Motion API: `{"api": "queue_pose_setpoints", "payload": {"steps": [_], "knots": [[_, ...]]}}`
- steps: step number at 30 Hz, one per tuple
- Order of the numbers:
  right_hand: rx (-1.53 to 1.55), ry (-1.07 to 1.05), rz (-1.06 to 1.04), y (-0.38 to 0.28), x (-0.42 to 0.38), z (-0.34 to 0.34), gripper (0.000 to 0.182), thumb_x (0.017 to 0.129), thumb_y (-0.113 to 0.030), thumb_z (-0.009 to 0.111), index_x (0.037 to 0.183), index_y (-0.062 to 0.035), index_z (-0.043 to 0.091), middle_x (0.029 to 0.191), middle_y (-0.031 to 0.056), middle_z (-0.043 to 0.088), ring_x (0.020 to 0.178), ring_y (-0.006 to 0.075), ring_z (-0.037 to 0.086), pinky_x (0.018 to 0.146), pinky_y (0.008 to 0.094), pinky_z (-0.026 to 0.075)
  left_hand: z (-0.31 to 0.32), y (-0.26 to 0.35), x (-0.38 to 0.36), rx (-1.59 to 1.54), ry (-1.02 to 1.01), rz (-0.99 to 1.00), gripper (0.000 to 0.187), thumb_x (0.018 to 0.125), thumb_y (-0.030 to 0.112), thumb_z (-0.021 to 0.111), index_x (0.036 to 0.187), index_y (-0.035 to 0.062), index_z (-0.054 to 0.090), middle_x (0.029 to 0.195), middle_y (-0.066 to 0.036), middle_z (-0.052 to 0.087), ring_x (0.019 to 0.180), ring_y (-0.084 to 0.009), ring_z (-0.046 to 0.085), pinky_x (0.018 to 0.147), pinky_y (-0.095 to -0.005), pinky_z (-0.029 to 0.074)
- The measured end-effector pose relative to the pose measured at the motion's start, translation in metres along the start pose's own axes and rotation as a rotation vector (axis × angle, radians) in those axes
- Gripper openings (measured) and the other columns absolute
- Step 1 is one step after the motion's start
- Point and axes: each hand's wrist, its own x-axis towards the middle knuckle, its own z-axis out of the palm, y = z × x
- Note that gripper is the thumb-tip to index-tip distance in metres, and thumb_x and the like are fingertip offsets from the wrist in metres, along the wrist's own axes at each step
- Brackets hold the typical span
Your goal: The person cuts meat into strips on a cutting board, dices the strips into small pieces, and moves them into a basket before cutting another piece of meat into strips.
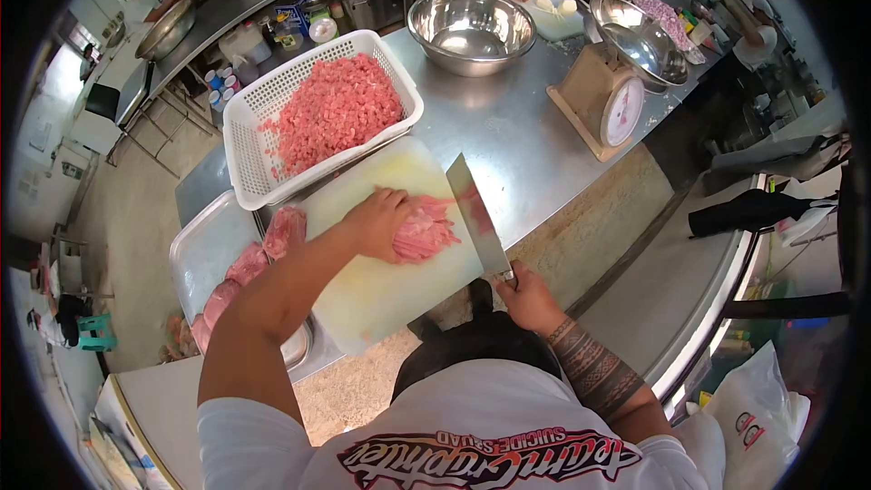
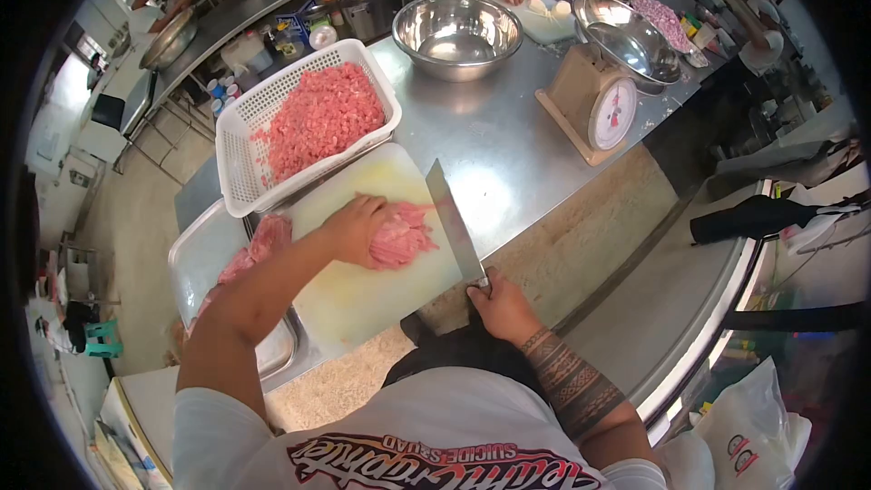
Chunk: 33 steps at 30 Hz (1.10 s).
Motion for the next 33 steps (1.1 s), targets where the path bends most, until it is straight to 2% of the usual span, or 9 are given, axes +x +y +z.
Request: {"api": "queue_pose_setpoints", "payload": {"steps": [3, 9, 14, 18, 21, 24, 27, 30, 33], "knots": [[-0.030, -0.038, 0.000, -0.003, -0.001, -0.004, 0.039, 0.100, -0.025, 0.070, 0.123, 0.0051, 0.061, 0.082, 0.0225, 0.070, 0.080, 0.0401, 0.071, 0.074, 0.0487, 0.054, 0.004, 0.031, -0.018, 0.032, 0.041, -0.206, 0.122, 0.059, 0.054, 0.096, 0.156, 0.0029, 0.042, 0.140, -0.023, 0.055, 0.133, -0.0413, 0.053, 0.119, -0.0544, 0.038], [-0.044, -0.119, -0.077, -0.005, 0.010, -0.011, 0.046, 0.100, -0.025, 0.068, 0.132, 0.0061, 0.058, 0.087, 0.0255, 0.072, 0.086, 0.0439, 0.072, 0.077, 0.0520, 0.056, 0.037, 0.097, -0.048, -0.052, 0.303, -0.915, 0.125, 0.061, 0.053, 0.096, 0.159, 0.0032, 0.037, 0.131, -0.022, 0.059, 0.126, -0.0415, 0.057, 0.113, -0.0545, 0.042], [-0.203, -0.116, -0.212, 0.014, 0.043, -0.005, 0.048, 0.100, -0.025, 0.068, 0.134, 0.0064, 0.057, 0.092, 0.0266, 0.074, 0.091, 0.0484, 0.071, 0.081, 0.0554, 0.056, 0.065, 0.117, -0.049, -0.153, 0.628, -0.990, 0.133, 0.065, 0.055, 0.096, 0.164, -0.0001, 0.027, 0.150, -0.026, 0.050, 0.139, -0.0474, 0.049, 0.117, -0.0643, 0.034], [-0.291, -0.254, -0.230, -0.019, 0.064, -0.022, 0.039, 0.100, -0.025, 0.069, 0.122, 0.0053, 0.059, 0.092, 0.0250, 0.074, 0.090, 0.0472, 0.072, 0.080, 0.0543, 0.056, 0.055, 0.121, -0.065, -0.181, 0.534, -1.109, 0.143, 0.065, 0.062, 0.095, 0.166, -0.0036, 0.020, 0.170, -0.030, 0.029, 0.157, -0.0503, 0.029, 0.126, -0.0711, 0.018], [-0.359, -0.316, -0.278, -0.039, 0.078, -0.035, 0.033, 0.100, -0.024, 0.069, 0.112, 0.0039, 0.058, 0.092, 0.0237, 0.074, 0.088, 0.0456, 0.072, 0.079, 0.0530, 0.057, 0.043, 0.129, -0.072, -0.192, 0.442, -1.235, 0.147, 0.062, 0.069, 0.094, 0.165, -0.0069, 0.022, 0.174, -0.032, 0.020, 0.161, -0.0501, 0.019, 0.129, -0.0682, 0.011], [-0.363, -0.336, -0.322, -0.043, 0.092, -0.035, 0.030, 0.100, -0.024, 0.068, 0.110, 0.0025, 0.058, 0.091, 0.0220, 0.074, 0.088, 0.0440, 0.072, 0.079, 0.0523, 0.057, 0.051, 0.131, -0.077, -0.263, 0.538, -1.274, 0.132, 0.072, 0.067, 0.089, 0.163, -0.0068, 0.029, 0.172, -0.034, 0.022, 0.161, -0.0507, 0.020, 0.130, -0.0648, 0.014], [-0.325, -0.381, -0.334, -0.049, 0.097, -0.028, 0.030, 0.100, -0.023, 0.068, 0.111, 0.0027, 0.058, 0.090, 0.0225, 0.073, 0.088, 0.0441, 0.073, 0.079, 0.0526, 0.057, 0.105, 0.114, -0.087, -0.424, 0.958, -1.125, 0.112, 0.085, 0.061, 0.083, 0.160, -0.0064, 0.036, 0.169, -0.036, 0.028, 0.160, -0.0512, 0.023, 0.130, -0.0619, 0.016], [-0.282, -0.472, -0.386, -0.048, 0.099, -0.014, 0.030, 0.100, -0.022, 0.068, 0.113, 0.0028, 0.058, 0.089, 0.0226, 0.073, 0.088, 0.0443, 0.073, 0.079, 0.0529, 0.056, 0.113, 0.106, -0.080, -0.430, 1.085, -1.085, 0.096, 0.093, 0.053, 0.079, 0.157, -0.0061, 0.041, 0.166, -0.038, 0.033, 0.158, -0.0514, 0.029, 0.129, -0.0602, 0.022], [-0.351, -0.450, -0.419, -0.056, 0.094, -0.011, 0.031, 0.100, -0.022, 0.068, 0.115, 0.0029, 0.058, 0.088, 0.0221, 0.073, 0.088, 0.0446, 0.073, 0.078, 0.0531, 0.056, 0.109, 0.090, -0.071, -0.354, 1.020, -1.079, 0.092, 0.092, 0.050, 0.080, 0.156, -0.0058, 0.044, 0.164, -0.035, 0.038, 0.155, -0.0526, 0.033, 0.128, -0.0574, 0.028]]}}
